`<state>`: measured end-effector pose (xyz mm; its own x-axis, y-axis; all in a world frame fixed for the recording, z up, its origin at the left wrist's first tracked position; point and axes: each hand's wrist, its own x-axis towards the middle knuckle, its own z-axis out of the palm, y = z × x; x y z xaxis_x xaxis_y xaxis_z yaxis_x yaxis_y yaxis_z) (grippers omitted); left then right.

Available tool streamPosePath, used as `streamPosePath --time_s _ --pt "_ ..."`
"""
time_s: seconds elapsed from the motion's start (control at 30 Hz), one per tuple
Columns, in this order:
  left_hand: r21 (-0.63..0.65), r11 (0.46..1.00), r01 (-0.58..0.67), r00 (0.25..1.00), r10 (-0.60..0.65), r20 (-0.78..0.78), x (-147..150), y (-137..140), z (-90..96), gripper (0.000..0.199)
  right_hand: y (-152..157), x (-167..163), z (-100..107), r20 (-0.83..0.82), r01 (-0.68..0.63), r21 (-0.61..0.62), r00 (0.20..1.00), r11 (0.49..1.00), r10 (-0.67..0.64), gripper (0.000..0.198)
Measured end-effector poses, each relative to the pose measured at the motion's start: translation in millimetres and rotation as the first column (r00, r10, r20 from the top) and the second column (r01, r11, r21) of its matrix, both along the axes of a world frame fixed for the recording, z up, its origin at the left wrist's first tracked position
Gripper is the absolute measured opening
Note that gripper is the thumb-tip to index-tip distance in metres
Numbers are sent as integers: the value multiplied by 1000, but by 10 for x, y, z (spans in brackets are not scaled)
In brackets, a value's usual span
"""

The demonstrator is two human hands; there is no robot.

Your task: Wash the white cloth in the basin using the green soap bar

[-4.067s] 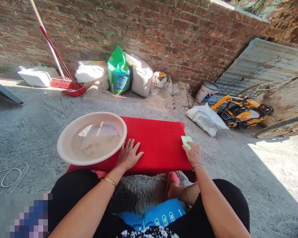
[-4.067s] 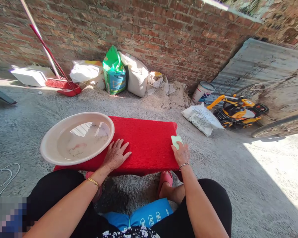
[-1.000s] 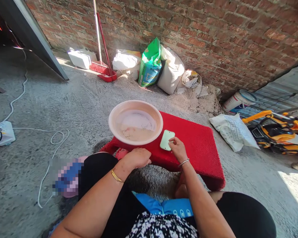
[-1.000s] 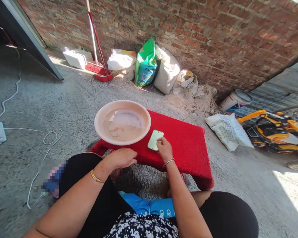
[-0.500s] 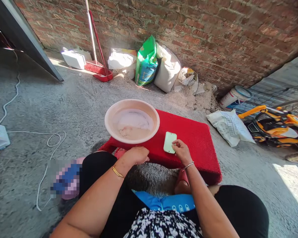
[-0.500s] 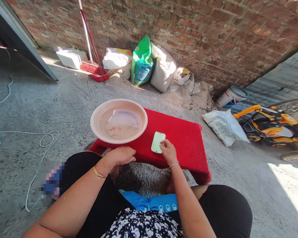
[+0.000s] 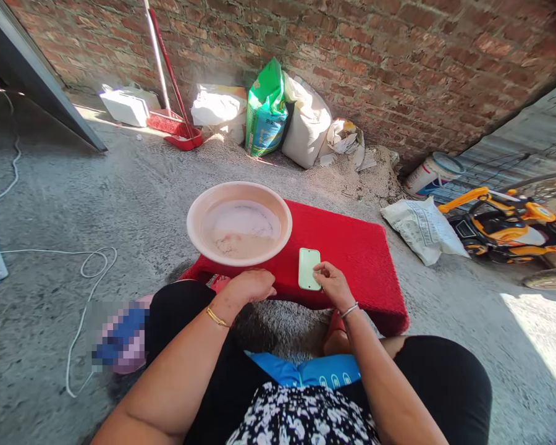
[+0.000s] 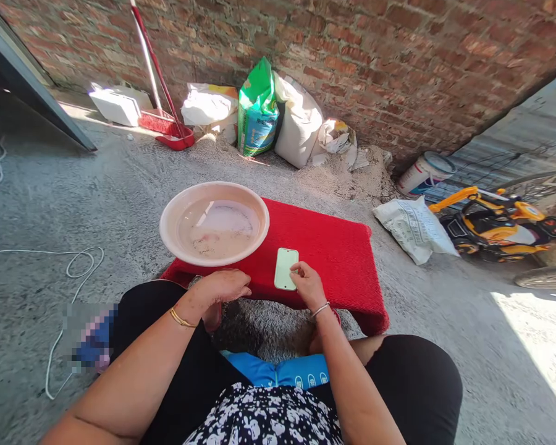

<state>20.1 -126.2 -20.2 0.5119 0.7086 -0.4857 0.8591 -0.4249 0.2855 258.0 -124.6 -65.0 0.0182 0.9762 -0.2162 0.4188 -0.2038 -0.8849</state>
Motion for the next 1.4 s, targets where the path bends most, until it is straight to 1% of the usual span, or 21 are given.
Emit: streamPosePath --time_s 0.07,0.13,0.2,0.33,0.4,0.43,0.47,0.53,0.7,0.77,0.8,0.87,0.97,1.07,1.13,1.17,1.23,1.3,1.4 --pt "-11 1000 4 1000 -4 -10 5 4 18 33 -19 186 35 5 50 4 999 999 -50 27" --pt "-23 1000 4 1000 -4 -15 7 13 17 34 -46 249 71 -12 70 -3 997 998 -70 28" --pt "-25 1000 -2 1000 2 -15 5 23 1 34 -77 163 93 -50 52 -16 997 999 -53 29" --pt "-17 999 -27 1000 27 -9 -1 37 -34 37 -124 -211 74 -127 -77 -23 989 997 73 26" --pt "-11 999 -36 999 36 -9 0 40 -37 38 -138 -307 43 -112 -125 -8 986 992 124 24" --pt "-9 999 -34 999 34 -13 2 40 -34 38 -145 -299 26 -93 -132 -4 987 991 131 23" --pt "-5 1000 -27 1000 27 -15 5 41 -29 38 -154 -251 10 -75 -128 -6 989 992 127 23" --pt "-6 1000 -5 1000 5 -22 9 40 -16 36 -180 -43 -13 -50 -83 -16 995 996 82 24" --pt "-7 1000 7 1000 -7 -21 11 28 3 35 -276 709 -21 -1 112 2 994 994 -112 34" --pt "0 1000 14 1000 -14 -17 12 21 13 35 -302 877 -5 15 178 7 984 984 -178 36" --pt "0 1000 17 1000 -17 -21 13 19 19 35 -306 900 8 9 199 12 980 980 -199 36" --pt "-2 1000 16 999 -16 -33 18 17 33 36 -289 815 37 -27 203 32 979 979 -202 34" --pt "-3 1000 14 998 -14 -56 30 26 47 38 -197 435 54 -98 131 56 987 990 -126 29" --pt "-5 1000 18 998 -18 -62 44 44 42 39 -60 -4 7 -148 28 46 989 999 -21 25" --pt "-3 1000 20 998 -20 -59 51 53 30 39 14 -169 -46 -152 -18 43 988 999 24 23" --pt "-1 1000 21 998 -21 -56 52 54 20 39 35 -186 -72 -147 -25 41 989 999 31 23" --pt "1 1000 19 999 -19 -45 51 51 -11 38 39 -82 -110 -135 -15 27 991 1000 18 24" --pt "9 1000 18 1000 -17 -18 41 40 -54 37 -1 171 -116 -113 32 8 993 999 -31 27" --pt "25 1000 7 1000 -8 30 17 16 -113 35 -81 609 -66 -57 180 29 982 983 -178 31"
